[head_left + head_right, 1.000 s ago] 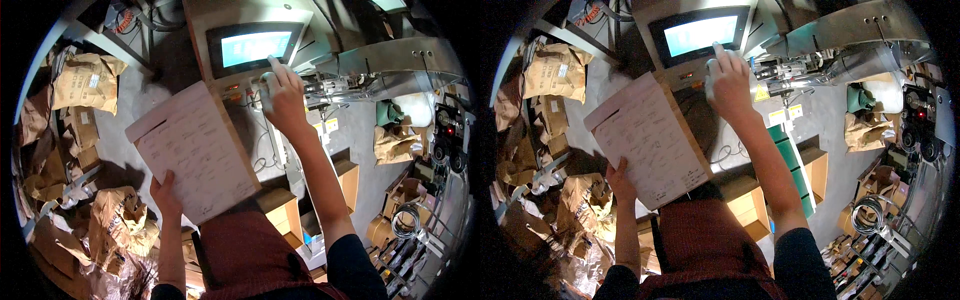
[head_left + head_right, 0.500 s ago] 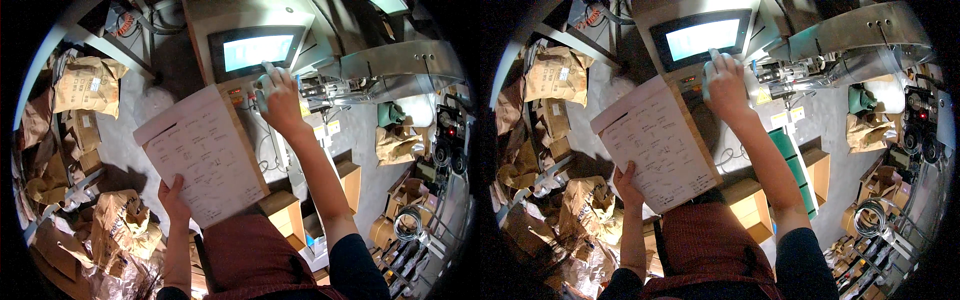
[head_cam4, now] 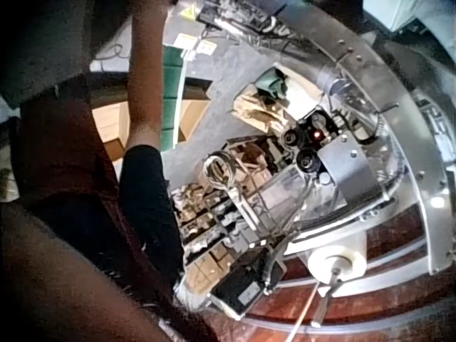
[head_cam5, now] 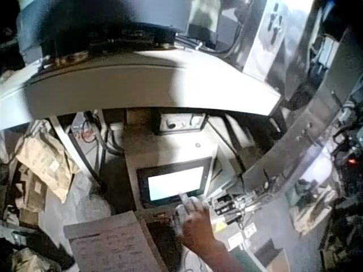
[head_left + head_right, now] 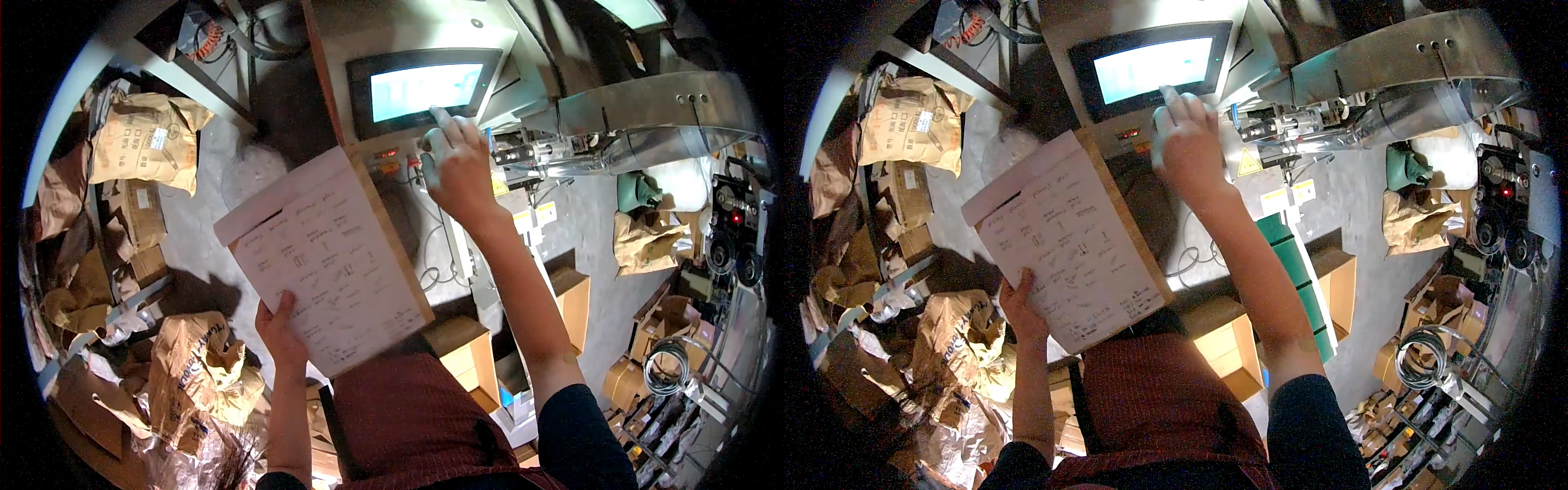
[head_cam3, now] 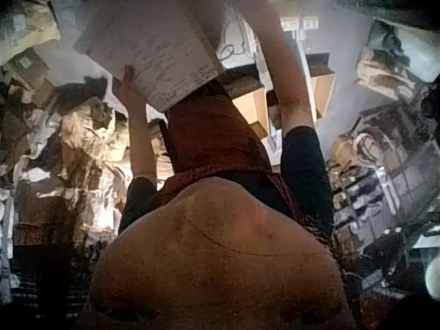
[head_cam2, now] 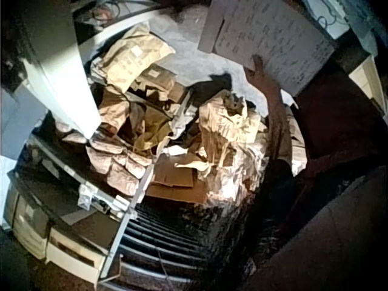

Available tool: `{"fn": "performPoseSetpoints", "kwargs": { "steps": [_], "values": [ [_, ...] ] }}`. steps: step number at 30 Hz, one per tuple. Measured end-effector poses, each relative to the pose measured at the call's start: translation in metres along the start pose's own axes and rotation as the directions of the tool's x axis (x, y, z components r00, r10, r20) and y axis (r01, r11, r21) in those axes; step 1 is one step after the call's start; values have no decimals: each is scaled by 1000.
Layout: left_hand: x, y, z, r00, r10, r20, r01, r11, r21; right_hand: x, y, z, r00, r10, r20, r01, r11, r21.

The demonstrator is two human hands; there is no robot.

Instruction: The person stands in a warehouse environment holding a clipboard with a document. They flip through the pages of the document and then interact with the touchscreen interface of a nearby industrial machine, likely inputting data or adjusting settings.

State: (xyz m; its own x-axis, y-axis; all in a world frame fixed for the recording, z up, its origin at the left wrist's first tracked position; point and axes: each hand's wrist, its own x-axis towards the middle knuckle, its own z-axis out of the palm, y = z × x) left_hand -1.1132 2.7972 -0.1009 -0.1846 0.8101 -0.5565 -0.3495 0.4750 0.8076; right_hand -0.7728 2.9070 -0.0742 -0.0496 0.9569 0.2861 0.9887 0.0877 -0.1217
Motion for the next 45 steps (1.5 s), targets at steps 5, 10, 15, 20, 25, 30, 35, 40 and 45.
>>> {"fn": "performPoseSetpoints", "kwargs": {
  "steps": [5,10,15,20,25,30,35,40,45],
  "values": [
    [-2,0,3,1000,3,20,-4,1000,22,2,1,5,1000,-4,1,4,1000,2],
    [-5,2,5,999,20,46,-18,1000,-25,-6,0,-2,1000,17,20,-17,1000,12],
    [-4,-1,-2,999,-14,45,16,999,-44,-14,7,2,997,51,66,-52,999,13],
    [-7,0,-1,998,-27,51,30,998,-49,-13,6,4,998,50,45,-53,997,50],
    [-8,1,0,999,-36,41,37,999,-35,-9,5,4,999,41,12,-41,999,20],
    [-8,-1,1,1000,-17,14,17,999,-39,-6,10,7,998,67,16,-67,998,4],
    [-7,-1,-2,999,-16,36,16,1000,-17,-4,10,6,997,62,38,-63,998,15],
    [-9,0,-2,999,-34,17,34,999,-31,-9,11,4,998,42,53,-42,999,-12],
    [-9,-2,-2,1000,-11,26,10,999,34,-2,13,-4,999,55,-3,-55,998,27]
  ]
}}
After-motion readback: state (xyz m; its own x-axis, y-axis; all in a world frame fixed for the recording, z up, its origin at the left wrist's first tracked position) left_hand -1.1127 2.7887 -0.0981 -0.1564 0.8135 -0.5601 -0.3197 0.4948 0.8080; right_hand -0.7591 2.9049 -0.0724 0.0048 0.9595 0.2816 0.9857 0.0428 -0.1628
